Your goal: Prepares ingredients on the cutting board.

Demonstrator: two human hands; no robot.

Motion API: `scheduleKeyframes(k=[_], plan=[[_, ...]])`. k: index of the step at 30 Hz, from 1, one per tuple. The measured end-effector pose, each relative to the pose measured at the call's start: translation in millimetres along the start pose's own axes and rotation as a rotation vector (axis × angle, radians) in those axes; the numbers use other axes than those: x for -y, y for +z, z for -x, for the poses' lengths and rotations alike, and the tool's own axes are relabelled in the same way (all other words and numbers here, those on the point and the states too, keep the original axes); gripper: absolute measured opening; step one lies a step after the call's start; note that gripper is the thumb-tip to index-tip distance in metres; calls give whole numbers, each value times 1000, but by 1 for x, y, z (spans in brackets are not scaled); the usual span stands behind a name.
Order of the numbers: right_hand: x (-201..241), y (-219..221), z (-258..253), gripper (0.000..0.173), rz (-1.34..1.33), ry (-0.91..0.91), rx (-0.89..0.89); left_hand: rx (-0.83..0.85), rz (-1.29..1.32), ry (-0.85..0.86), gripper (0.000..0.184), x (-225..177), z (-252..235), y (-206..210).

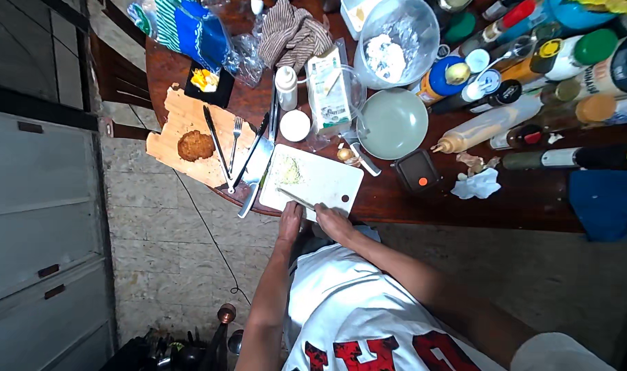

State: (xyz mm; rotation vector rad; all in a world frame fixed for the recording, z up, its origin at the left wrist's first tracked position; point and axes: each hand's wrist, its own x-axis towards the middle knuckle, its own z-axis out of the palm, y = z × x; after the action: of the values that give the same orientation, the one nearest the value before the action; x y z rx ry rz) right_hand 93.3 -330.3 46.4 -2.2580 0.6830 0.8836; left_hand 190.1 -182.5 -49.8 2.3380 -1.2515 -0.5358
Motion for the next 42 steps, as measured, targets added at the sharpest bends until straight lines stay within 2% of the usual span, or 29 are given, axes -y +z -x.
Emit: scheduleKeyframes(k=[3, 6, 11, 15, 19, 23, 28, 32, 36, 39, 42], plan=[[1, -3, 8, 36, -10, 36, 19, 7, -20, 5, 19, -1, 1, -2], [-9, 11, -6, 35, -18, -19, -21, -27, -40, 8, 17, -1, 1, 1], [6, -7, 5, 35, -4, 38, 35, -25, -62, 13, 18, 3, 1, 1], [-3, 9, -9, 36, -29, -12, -5, -42, -58, 16, 17, 3, 0, 2], [8, -6, 1, 33, -22, 16, 27, -61, -102, 32, 17, 3, 1, 1], [0, 10, -13, 34, -40, -20, -13, -63, -94, 2, 18, 3, 1, 2], [13, 0, 0, 32, -37, 21, 15, -59, -70, -17, 17, 3, 4, -1], [4, 15, -8, 33, -59, -19, -24, -84, -52, -20, 17, 2, 6, 0], [17, -1, 1, 33, -49, 32, 24, -52, -65, -30, 17, 2, 7, -2], [7, 10, -10, 34, -49, -14, -7, -75, -25, -42, 18, 2, 8, 0], [0, 3, -20, 34, -59, -103, 15, -130, 59, -70, 20, 3, 15, 0]])
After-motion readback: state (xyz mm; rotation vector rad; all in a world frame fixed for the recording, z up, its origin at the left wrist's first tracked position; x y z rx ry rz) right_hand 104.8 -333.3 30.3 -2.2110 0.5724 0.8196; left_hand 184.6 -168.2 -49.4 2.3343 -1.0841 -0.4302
